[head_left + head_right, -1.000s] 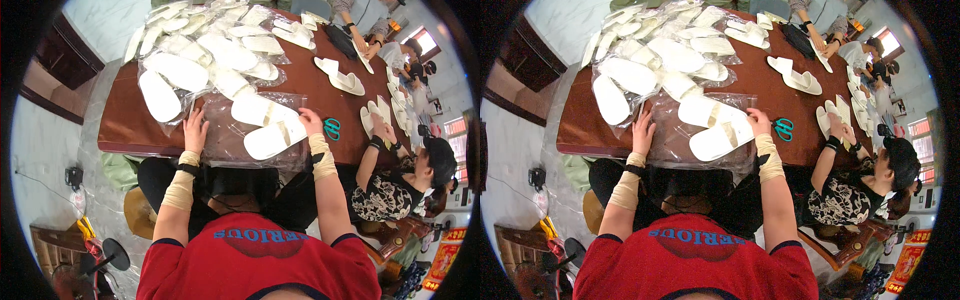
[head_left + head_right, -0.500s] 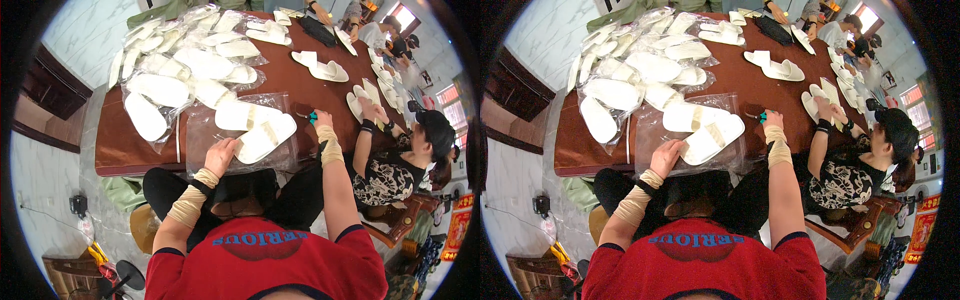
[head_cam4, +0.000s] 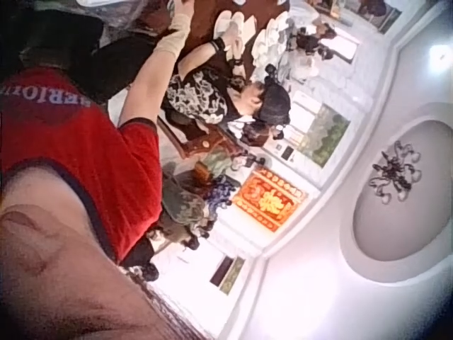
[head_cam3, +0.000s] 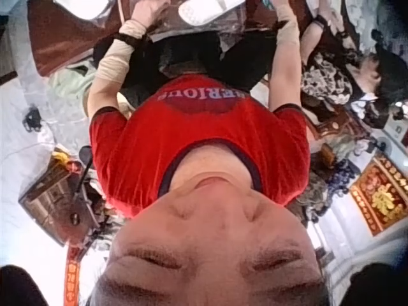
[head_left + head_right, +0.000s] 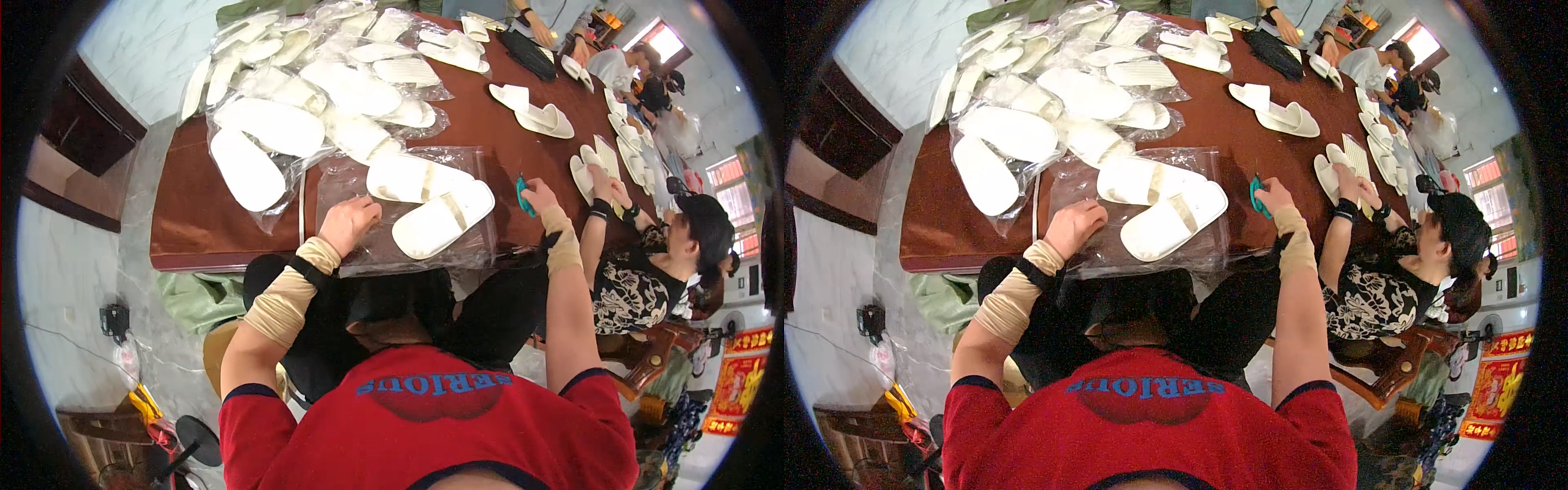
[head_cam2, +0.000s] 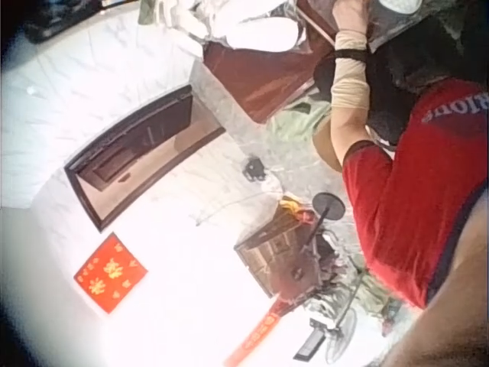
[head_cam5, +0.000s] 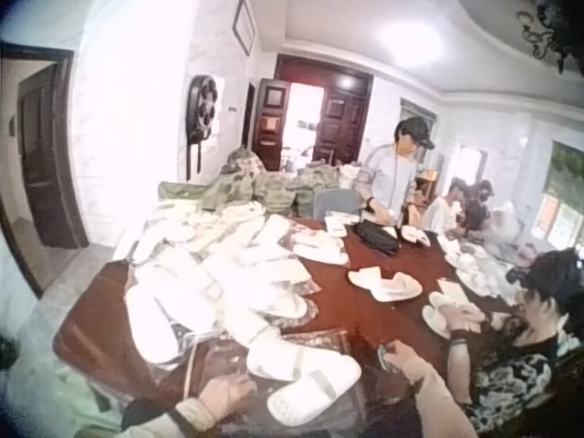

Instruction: The recorder is shown checking and placing slippers into individual plastic bags, then placing those bags into a larger pile.

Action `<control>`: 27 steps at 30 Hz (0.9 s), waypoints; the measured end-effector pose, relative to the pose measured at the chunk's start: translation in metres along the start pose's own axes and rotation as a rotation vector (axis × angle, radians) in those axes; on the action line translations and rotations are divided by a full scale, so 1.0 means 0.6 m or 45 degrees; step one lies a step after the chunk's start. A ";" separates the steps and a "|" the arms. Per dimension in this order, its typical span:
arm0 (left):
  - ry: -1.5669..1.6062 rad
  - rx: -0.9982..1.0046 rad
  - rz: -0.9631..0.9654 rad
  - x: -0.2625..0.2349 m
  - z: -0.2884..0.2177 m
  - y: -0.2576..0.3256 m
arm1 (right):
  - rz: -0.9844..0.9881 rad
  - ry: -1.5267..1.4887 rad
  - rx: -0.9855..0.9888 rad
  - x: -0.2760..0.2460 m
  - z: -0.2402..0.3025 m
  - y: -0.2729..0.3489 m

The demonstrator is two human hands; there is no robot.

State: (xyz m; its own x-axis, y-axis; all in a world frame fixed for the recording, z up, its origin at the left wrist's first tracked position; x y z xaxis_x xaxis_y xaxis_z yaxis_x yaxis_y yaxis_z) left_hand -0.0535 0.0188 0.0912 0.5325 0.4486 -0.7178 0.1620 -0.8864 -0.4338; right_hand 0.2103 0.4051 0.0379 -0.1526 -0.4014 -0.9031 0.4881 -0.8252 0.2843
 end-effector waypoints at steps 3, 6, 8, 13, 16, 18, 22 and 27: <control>0.078 -0.099 -0.084 -0.016 0.009 0.007 | -0.236 -0.234 -0.360 -0.016 0.133 0.087; 0.053 -0.162 -0.140 -0.032 0.018 0.002 | 0.004 0.013 -0.660 -0.001 0.271 0.207; 0.056 -0.217 -0.168 -0.040 0.021 -0.003 | 0.013 0.359 -0.925 0.006 0.354 0.287; 0.083 -0.188 -0.225 -0.045 0.022 -0.012 | -0.140 0.911 -1.271 0.038 0.422 0.342; 0.099 -0.171 -0.256 -0.045 0.018 -0.016 | -0.077 1.002 -1.261 0.067 0.448 0.335; 0.108 -0.159 -0.271 -0.046 0.016 -0.022 | -0.064 1.031 -1.318 0.084 0.455 0.330; 0.132 -0.177 -0.295 -0.054 0.017 -0.026 | -0.079 0.910 -1.293 0.088 0.445 0.318; 0.420 -0.251 -0.569 -0.141 0.014 0.002 | -0.251 0.468 -0.915 0.005 0.369 0.252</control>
State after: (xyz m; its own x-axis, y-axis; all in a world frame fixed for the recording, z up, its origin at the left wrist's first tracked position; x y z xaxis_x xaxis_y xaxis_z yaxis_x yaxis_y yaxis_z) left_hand -0.1050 -0.0192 0.1467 0.6020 0.7523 -0.2676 0.5647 -0.6381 -0.5233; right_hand 0.0937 0.1910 0.1493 -0.0630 -0.0176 -0.9979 0.9307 -0.3619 -0.0524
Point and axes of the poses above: each hand's wrist, its own y-axis away from the middle knuckle, its own x-axis out of the palm, z = x × y, the point moved 7 cm from there along -y, towards the middle knuckle, and after that the axes turned 10 degrees about y, right-handed, at the moved point
